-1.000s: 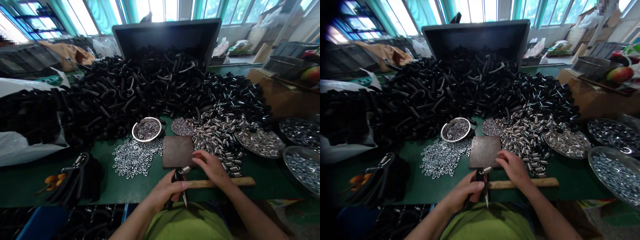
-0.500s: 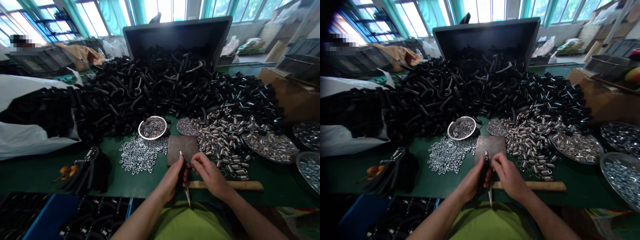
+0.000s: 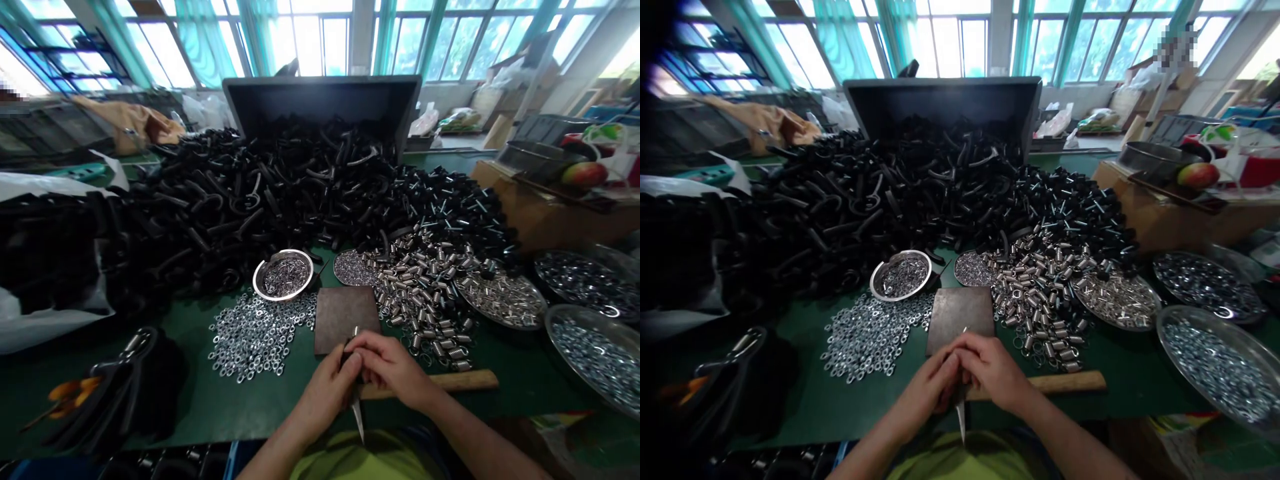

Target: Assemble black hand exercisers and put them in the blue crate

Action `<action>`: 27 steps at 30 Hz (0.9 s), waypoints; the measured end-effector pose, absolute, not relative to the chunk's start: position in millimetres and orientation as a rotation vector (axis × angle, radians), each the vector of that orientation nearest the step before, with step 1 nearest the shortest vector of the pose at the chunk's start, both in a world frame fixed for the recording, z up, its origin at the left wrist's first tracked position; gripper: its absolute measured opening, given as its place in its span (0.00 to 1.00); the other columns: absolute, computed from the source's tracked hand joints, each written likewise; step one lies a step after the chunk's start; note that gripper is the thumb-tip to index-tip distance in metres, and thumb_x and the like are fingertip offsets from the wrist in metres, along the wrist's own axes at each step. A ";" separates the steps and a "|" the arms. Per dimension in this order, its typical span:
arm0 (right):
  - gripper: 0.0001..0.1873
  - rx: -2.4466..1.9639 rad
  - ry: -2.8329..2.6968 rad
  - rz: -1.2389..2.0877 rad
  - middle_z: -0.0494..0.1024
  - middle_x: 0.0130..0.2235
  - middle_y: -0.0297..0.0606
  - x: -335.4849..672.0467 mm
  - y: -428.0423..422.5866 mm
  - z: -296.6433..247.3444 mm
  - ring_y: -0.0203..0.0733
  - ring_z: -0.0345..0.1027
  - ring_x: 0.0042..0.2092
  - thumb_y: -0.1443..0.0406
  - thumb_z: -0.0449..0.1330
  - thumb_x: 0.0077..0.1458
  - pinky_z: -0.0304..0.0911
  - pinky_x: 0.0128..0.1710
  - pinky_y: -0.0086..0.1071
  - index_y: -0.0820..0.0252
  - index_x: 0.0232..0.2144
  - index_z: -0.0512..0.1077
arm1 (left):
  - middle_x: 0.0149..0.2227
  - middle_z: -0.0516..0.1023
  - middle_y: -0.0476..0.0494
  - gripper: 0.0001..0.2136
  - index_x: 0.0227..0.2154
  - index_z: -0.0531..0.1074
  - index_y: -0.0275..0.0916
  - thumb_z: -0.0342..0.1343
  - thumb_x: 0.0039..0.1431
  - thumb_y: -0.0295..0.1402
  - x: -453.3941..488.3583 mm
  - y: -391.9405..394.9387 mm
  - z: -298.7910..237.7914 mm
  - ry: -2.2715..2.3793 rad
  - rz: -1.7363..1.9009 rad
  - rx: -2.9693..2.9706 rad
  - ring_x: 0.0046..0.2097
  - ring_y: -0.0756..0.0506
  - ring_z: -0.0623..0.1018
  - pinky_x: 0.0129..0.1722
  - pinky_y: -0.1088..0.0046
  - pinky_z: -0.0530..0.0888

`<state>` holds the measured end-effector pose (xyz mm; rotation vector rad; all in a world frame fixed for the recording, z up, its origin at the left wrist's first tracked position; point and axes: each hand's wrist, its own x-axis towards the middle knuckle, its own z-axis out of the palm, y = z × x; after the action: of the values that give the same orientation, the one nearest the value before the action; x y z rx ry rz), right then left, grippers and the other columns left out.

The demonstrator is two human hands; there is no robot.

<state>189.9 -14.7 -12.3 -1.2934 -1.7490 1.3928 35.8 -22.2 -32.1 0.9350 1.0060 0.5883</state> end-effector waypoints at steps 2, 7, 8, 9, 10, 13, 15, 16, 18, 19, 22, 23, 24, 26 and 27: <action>0.16 -1.317 -1.848 1.393 0.70 0.20 0.28 210.0 2.5 -12.7 0.32 0.60 0.18 0.58 0.46 0.61 0.55 0.18 0.25 0.57 0.38 0.72 | 0.22 0.57 0.55 0.22 0.33 0.65 0.36 0.51 0.51 0.54 35.0 -22.3 -28.1 0.908 0.450 0.850 0.20 0.56 0.55 0.17 0.81 0.48; 0.12 -1.968 -1.972 0.117 0.77 0.39 0.39 295.9 90.9 0.8 0.40 0.70 0.40 0.64 0.50 0.59 0.61 0.40 0.31 0.58 0.39 0.74 | 0.22 0.56 0.55 0.25 0.33 0.65 0.35 0.51 0.50 0.56 38.9 -20.4 -26.8 0.936 0.471 0.628 0.21 0.57 0.53 0.17 0.81 0.44; 0.13 -2.037 -1.922 0.026 0.76 0.42 0.45 311.9 109.7 3.9 0.44 0.68 0.44 0.66 0.50 0.59 0.60 0.43 0.34 0.61 0.40 0.73 | 0.22 0.56 0.55 0.25 0.33 0.65 0.35 0.51 0.50 0.57 39.9 -19.0 -28.2 0.958 0.518 0.602 0.21 0.57 0.53 0.18 0.81 0.44; 0.14 -2.095 -1.888 -0.054 0.75 0.44 0.48 325.1 126.8 6.2 0.46 0.67 0.46 0.67 0.49 0.58 0.60 0.44 0.36 0.63 0.42 0.72 | 0.22 0.57 0.55 0.26 0.33 0.66 0.35 0.51 0.49 0.57 40.8 -17.3 -30.1 0.971 0.555 0.576 0.21 0.57 0.53 0.18 0.82 0.45; 0.14 -2.142 -1.864 -0.114 0.74 0.45 0.50 334.9 141.6 7.3 0.48 0.65 0.48 0.67 0.50 0.58 0.59 0.44 0.38 0.64 0.43 0.72 | 0.22 0.57 0.55 0.26 0.34 0.66 0.35 0.51 0.49 0.57 41.5 -15.3 -32.3 0.977 0.582 0.547 0.21 0.57 0.54 0.18 0.82 0.46; 0.15 -2.246 -1.853 -0.225 0.73 0.46 0.52 345.3 172.0 4.5 0.53 0.62 0.50 0.63 0.54 0.56 0.60 0.43 0.41 0.63 0.44 0.71 | 0.23 0.59 0.54 0.29 0.35 0.66 0.35 0.48 0.48 0.60 42.8 -9.0 -39.5 0.966 0.628 0.443 0.21 0.57 0.56 0.17 0.82 0.48; 0.15 -2.295 -1.876 -0.257 0.75 0.43 0.51 342.7 182.4 1.3 0.54 0.63 0.49 0.61 0.57 0.54 0.61 0.41 0.41 0.62 0.41 0.72 | 0.23 0.60 0.53 0.30 0.35 0.67 0.35 0.46 0.49 0.61 43.0 -5.2 -43.0 0.942 0.665 0.384 0.21 0.56 0.57 0.17 0.82 0.50; 0.14 -2.312 -1.892 -0.265 0.76 0.42 0.51 340.9 185.3 0.8 0.55 0.64 0.48 0.60 0.58 0.53 0.61 0.40 0.40 0.63 0.40 0.73 | 0.23 0.60 0.52 0.30 0.35 0.67 0.34 0.45 0.49 0.61 42.9 -3.4 -44.0 0.929 0.689 0.363 0.21 0.56 0.58 0.17 0.81 0.51; 0.12 -2.334 -1.916 -0.274 0.76 0.38 0.51 338.8 186.4 2.9 0.55 0.67 0.44 0.61 0.58 0.53 0.62 0.38 0.41 0.64 0.37 0.74 | 0.24 0.62 0.51 0.28 0.33 0.67 0.34 0.46 0.52 0.59 41.6 0.3 -44.2 0.911 0.742 0.322 0.21 0.56 0.59 0.17 0.81 0.54; 0.12 -2.340 -1.921 -0.280 0.76 0.38 0.52 338.7 184.6 5.5 0.55 0.68 0.43 0.62 0.57 0.53 0.62 0.38 0.41 0.65 0.37 0.74 | 0.24 0.63 0.50 0.26 0.32 0.67 0.34 0.47 0.53 0.57 40.4 2.4 -43.7 0.904 0.766 0.287 0.21 0.56 0.60 0.17 0.81 0.55; 0.15 -2.313 -1.896 -0.345 0.74 0.41 0.57 337.6 166.9 15.1 0.58 0.68 0.42 0.66 0.52 0.56 0.63 0.37 0.44 0.69 0.41 0.72 | 0.21 0.62 0.51 0.17 0.26 0.65 0.34 0.49 0.57 0.46 33.9 9.5 -41.9 0.845 0.810 0.109 0.20 0.56 0.60 0.18 0.82 0.55; 0.16 -2.255 -1.886 -0.370 0.73 0.43 0.58 334.6 156.2 17.4 0.58 0.68 0.43 0.67 0.50 0.56 0.63 0.37 0.45 0.69 0.43 0.71 | 0.19 0.61 0.52 0.15 0.24 0.64 0.35 0.49 0.57 0.43 31.4 11.8 -41.7 0.807 0.820 0.052 0.19 0.56 0.59 0.18 0.82 0.55; 0.16 -2.144 -1.883 -0.375 0.72 0.44 0.57 329.1 142.9 18.9 0.56 0.68 0.44 0.67 0.50 0.56 0.63 0.39 0.45 0.69 0.44 0.70 | 0.18 0.59 0.53 0.14 0.23 0.63 0.35 0.48 0.57 0.40 29.2 13.7 -41.7 0.765 0.828 0.007 0.19 0.56 0.58 0.18 0.81 0.55; 0.13 -1.833 -1.923 -0.230 0.73 0.42 0.51 309.4 109.0 18.9 0.51 0.69 0.43 0.66 0.54 0.54 0.64 0.41 0.42 0.66 0.42 0.71 | 0.16 0.56 0.53 0.13 0.21 0.63 0.35 0.46 0.57 0.37 26.5 16.2 -42.2 0.703 0.861 -0.036 0.18 0.55 0.57 0.18 0.81 0.55; 0.11 -1.676 -1.955 -0.061 0.73 0.41 0.47 295.5 89.6 17.9 0.48 0.69 0.41 0.65 0.56 0.54 0.65 0.40 0.40 0.63 0.39 0.71 | 0.15 0.57 0.53 0.13 0.21 0.63 0.35 0.46 0.56 0.36 26.4 16.7 -42.5 0.688 0.879 -0.042 0.18 0.55 0.57 0.18 0.80 0.56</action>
<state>295.5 89.6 17.9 -1.6758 -1.9554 -0.0613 26.4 16.7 -42.5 -0.0421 0.6881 0.8791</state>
